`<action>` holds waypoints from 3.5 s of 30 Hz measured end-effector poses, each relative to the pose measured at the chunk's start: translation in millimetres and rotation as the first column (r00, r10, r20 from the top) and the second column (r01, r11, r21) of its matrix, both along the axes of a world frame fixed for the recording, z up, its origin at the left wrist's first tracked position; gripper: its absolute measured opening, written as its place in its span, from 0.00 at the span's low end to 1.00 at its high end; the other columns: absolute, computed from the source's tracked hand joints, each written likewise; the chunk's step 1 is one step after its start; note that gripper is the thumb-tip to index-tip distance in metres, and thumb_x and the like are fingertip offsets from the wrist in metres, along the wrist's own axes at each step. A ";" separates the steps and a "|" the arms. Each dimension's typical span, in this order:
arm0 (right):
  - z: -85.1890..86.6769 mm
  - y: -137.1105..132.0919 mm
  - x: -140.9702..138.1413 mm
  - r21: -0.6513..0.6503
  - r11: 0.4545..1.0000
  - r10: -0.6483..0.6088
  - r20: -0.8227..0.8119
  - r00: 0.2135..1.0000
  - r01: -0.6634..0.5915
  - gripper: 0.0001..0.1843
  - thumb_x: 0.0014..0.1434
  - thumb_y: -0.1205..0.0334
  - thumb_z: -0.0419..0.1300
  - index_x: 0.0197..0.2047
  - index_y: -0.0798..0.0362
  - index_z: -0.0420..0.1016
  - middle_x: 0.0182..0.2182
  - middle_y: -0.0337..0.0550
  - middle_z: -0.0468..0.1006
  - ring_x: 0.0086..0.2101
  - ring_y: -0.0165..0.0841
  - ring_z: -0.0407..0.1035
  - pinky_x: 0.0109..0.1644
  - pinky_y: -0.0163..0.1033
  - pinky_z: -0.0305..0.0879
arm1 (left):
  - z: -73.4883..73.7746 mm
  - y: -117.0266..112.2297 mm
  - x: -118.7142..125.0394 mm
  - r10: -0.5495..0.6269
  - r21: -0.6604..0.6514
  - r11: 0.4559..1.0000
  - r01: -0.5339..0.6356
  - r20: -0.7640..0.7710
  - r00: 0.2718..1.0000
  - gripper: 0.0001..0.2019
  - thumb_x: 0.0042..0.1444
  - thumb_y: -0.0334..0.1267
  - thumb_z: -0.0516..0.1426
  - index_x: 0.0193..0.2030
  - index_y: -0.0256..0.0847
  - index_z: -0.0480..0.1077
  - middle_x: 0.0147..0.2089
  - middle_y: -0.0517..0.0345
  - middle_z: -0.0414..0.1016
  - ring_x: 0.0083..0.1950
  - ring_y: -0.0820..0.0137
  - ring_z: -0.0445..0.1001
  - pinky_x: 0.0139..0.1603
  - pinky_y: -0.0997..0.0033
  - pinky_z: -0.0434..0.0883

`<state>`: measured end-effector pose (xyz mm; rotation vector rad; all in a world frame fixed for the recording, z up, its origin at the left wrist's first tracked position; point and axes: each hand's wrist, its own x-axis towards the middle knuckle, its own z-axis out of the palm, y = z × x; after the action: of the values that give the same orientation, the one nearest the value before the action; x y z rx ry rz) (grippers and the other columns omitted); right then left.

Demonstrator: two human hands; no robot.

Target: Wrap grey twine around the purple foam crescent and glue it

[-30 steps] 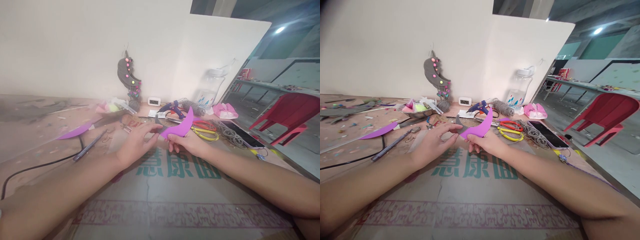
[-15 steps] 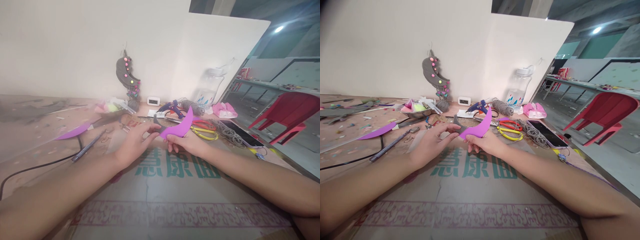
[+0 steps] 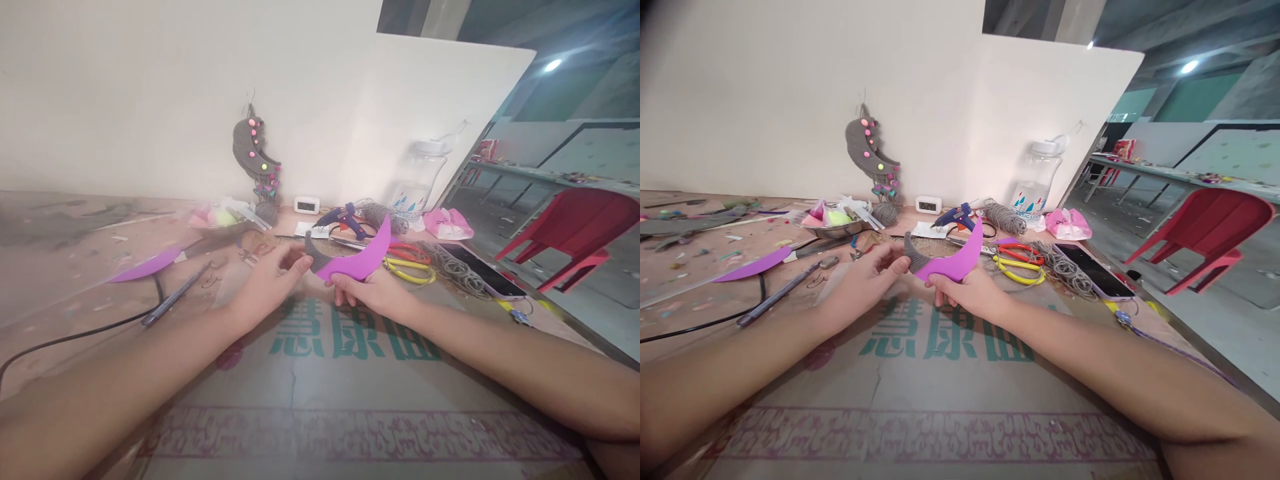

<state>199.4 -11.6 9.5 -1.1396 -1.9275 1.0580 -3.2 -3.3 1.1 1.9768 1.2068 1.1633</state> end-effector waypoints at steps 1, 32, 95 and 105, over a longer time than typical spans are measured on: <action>-0.2 -0.4 -0.4 0.008 1.000 -0.003 0.012 1.000 0.003 0.14 0.60 0.53 0.55 0.35 0.55 0.73 0.19 0.37 0.73 0.19 0.25 0.62 0.24 0.32 0.60 | 0.5 0.7 0.3 -0.013 -0.031 0.999 0.012 -0.011 1.000 0.14 0.60 0.47 0.52 0.44 0.40 0.67 0.37 0.58 0.71 0.39 0.70 0.69 0.39 0.72 0.66; 3.6 3.7 7.9 0.124 0.991 -0.043 -0.107 0.993 0.057 0.08 0.51 0.66 0.59 0.35 0.54 0.77 0.28 0.41 0.79 0.29 0.34 0.71 0.33 0.38 0.68 | -9.7 13.0 -3.9 -0.230 -0.250 0.930 0.270 0.180 0.956 0.15 0.61 0.50 0.49 0.30 0.41 0.59 0.25 0.64 0.62 0.26 0.76 0.60 0.25 0.76 0.58; -8.9 11.4 10.1 0.090 0.994 0.074 -0.153 0.985 -0.061 0.13 0.59 0.54 0.60 0.32 0.55 0.74 0.27 0.38 0.74 0.27 0.27 0.66 0.30 0.33 0.61 | -5.8 9.2 -3.2 -0.383 -0.259 0.882 0.393 0.093 0.919 0.13 0.63 0.47 0.48 0.36 0.40 0.61 0.28 0.65 0.62 0.29 0.76 0.62 0.29 0.76 0.60; -8.2 9.2 8.4 -0.017 0.997 0.067 -0.117 0.991 -0.069 0.16 0.60 0.49 0.57 0.30 0.54 0.70 0.23 0.37 0.70 0.22 0.26 0.63 0.24 0.33 0.57 | -3.2 6.7 -2.9 -0.363 -0.227 0.903 0.365 0.054 0.930 0.13 0.62 0.47 0.48 0.34 0.40 0.61 0.28 0.64 0.63 0.28 0.75 0.62 0.29 0.75 0.60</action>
<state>207.9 -2.4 1.3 -1.0067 -1.8789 1.1574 -6.1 3.5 -2.1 1.9067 0.8702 0.8016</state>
